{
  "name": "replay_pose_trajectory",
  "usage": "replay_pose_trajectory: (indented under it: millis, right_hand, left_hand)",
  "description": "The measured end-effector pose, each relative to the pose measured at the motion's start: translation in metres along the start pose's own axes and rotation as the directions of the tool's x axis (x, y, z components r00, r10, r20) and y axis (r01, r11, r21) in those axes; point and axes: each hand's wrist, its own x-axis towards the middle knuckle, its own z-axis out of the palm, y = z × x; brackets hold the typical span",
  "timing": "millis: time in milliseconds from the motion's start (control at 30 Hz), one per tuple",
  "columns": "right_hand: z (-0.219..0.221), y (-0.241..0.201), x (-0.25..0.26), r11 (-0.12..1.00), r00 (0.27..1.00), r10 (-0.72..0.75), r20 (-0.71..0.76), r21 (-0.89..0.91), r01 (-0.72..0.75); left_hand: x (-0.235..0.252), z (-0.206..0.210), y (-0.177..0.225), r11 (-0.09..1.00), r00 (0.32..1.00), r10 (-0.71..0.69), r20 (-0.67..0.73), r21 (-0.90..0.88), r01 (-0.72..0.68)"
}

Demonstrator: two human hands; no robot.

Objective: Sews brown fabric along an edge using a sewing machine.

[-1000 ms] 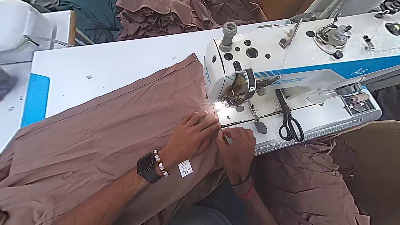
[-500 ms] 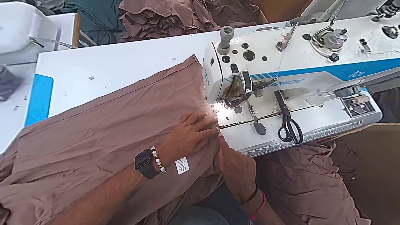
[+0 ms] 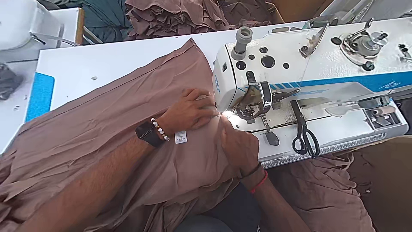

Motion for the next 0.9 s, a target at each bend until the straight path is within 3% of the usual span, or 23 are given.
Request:
replay_pose_trajectory:
  millis: [67, 167, 233, 300, 333, 467, 567, 667, 733, 767, 833, 900]
  right_hand:
    - [0.006, -0.002, 0.004, 1.0, 0.999, 0.021, -0.03, -0.008, -0.022]
    - [0.01, -0.004, 0.005, 0.997, 0.992, 0.074, -0.098, 0.03, -0.072]
    - [0.012, -0.005, -0.001, 0.991, 0.984, 0.124, -0.131, 0.064, -0.116]
    - [0.01, -0.004, -0.006, 0.979, 0.975, 0.168, -0.143, 0.14, -0.148]
    - [0.008, -0.003, -0.007, 0.969, 0.974, 0.194, -0.12, 0.177, -0.171]
    - [0.001, -0.007, -0.012, 0.958, 0.976, 0.214, -0.031, 0.199, -0.204]
    - [0.002, -0.014, -0.01, 0.973, 0.98, 0.198, -0.029, 0.13, -0.193]
    - [-0.014, -0.023, 0.002, 0.965, 0.956, 0.242, 0.166, 0.057, -0.254]
    - [-0.006, -0.023, -0.005, 0.979, 0.978, 0.201, 0.052, 0.008, -0.202]
    - [0.004, -0.021, -0.014, 0.986, 0.985, 0.166, -0.051, -0.006, -0.167]
    - [0.01, -0.019, -0.03, 0.99, 0.984, 0.141, -0.109, 0.007, -0.141]
    - [0.007, -0.012, -0.042, 0.99, 0.985, 0.141, -0.098, 0.039, -0.138]
  left_hand:
    - [0.003, -0.002, -0.006, 0.998, 1.0, 0.026, -0.006, 0.052, -0.026]
    - [0.001, -0.015, 0.043, 0.965, 0.976, -0.21, 0.054, 0.17, 0.198]
    - [-0.01, -0.011, 0.09, 0.873, 0.887, -0.456, 0.065, 0.228, 0.432]
    - [-0.028, -0.003, 0.11, 0.788, 0.787, -0.609, 0.104, 0.2, 0.583]
    - [-0.037, -0.001, 0.104, 0.784, 0.772, -0.62, 0.136, 0.122, 0.608]
    - [-0.054, -0.005, 0.044, 0.908, 0.9, -0.405, 0.159, -0.046, 0.417]
    - [-0.048, -0.008, 0.015, 0.95, 0.933, -0.301, 0.199, -0.024, 0.312]
    - [-0.04, -0.014, 0.021, 0.92, 0.898, -0.391, 0.201, 0.122, 0.373]
    - [-0.037, -0.029, 0.058, 0.832, 0.836, -0.538, 0.114, 0.231, 0.504]
    - [-0.039, -0.04, 0.083, 0.755, 0.767, -0.639, 0.059, 0.233, 0.612]
    - [-0.056, -0.059, 0.13, 0.555, 0.574, -0.817, -0.049, 0.198, 0.808]
    - [-0.09, -0.065, 0.159, 0.362, 0.376, -0.926, -0.046, 0.185, 0.914]
